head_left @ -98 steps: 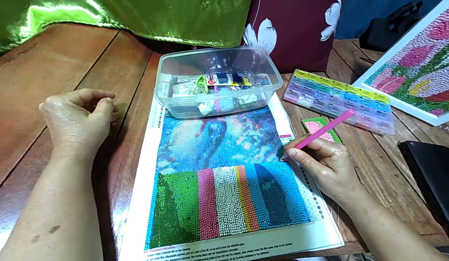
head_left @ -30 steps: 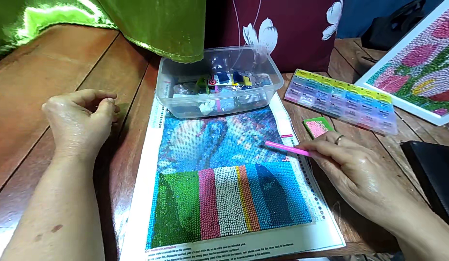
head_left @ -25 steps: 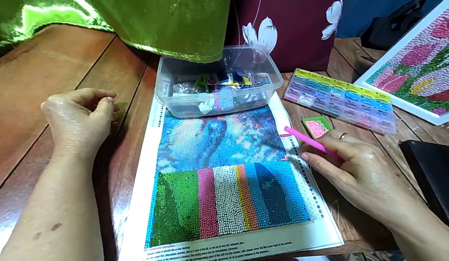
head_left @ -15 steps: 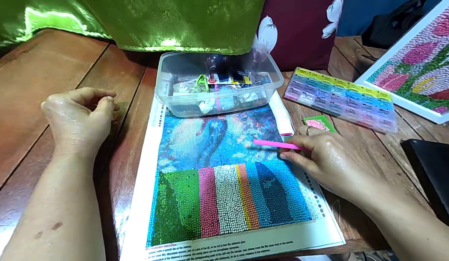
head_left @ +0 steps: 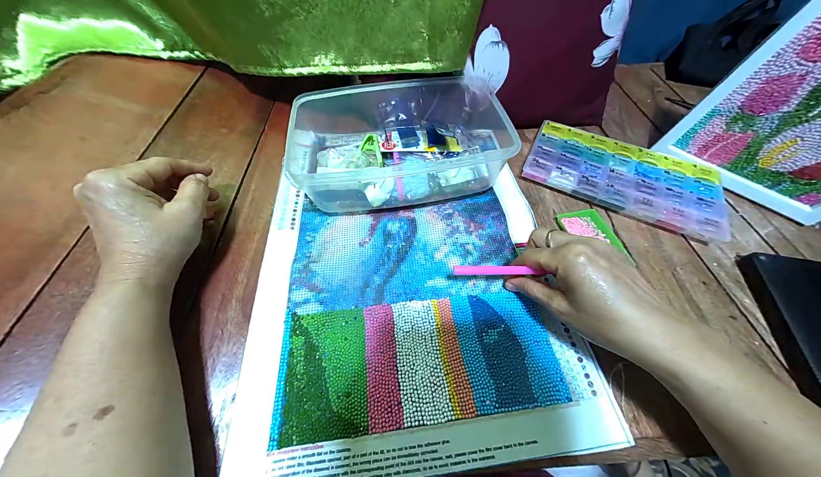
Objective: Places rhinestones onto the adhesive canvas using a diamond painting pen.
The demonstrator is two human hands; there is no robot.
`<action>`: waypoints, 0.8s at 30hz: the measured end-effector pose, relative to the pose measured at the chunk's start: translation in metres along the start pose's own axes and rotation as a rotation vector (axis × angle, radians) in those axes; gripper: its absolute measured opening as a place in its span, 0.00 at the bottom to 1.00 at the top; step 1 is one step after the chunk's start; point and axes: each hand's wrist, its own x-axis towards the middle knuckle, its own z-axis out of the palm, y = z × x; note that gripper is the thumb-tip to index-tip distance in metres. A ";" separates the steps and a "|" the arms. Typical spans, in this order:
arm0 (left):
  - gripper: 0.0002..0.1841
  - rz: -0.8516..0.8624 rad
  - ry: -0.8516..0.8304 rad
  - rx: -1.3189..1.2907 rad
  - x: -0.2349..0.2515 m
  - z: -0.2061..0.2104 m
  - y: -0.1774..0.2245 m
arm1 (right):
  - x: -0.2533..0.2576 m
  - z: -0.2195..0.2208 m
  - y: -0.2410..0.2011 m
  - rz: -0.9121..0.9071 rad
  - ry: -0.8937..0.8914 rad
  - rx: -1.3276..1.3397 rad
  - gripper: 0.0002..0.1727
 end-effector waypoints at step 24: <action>0.18 0.004 -0.009 0.019 0.001 -0.001 -0.002 | 0.006 -0.009 0.000 -0.041 -0.085 -0.015 0.04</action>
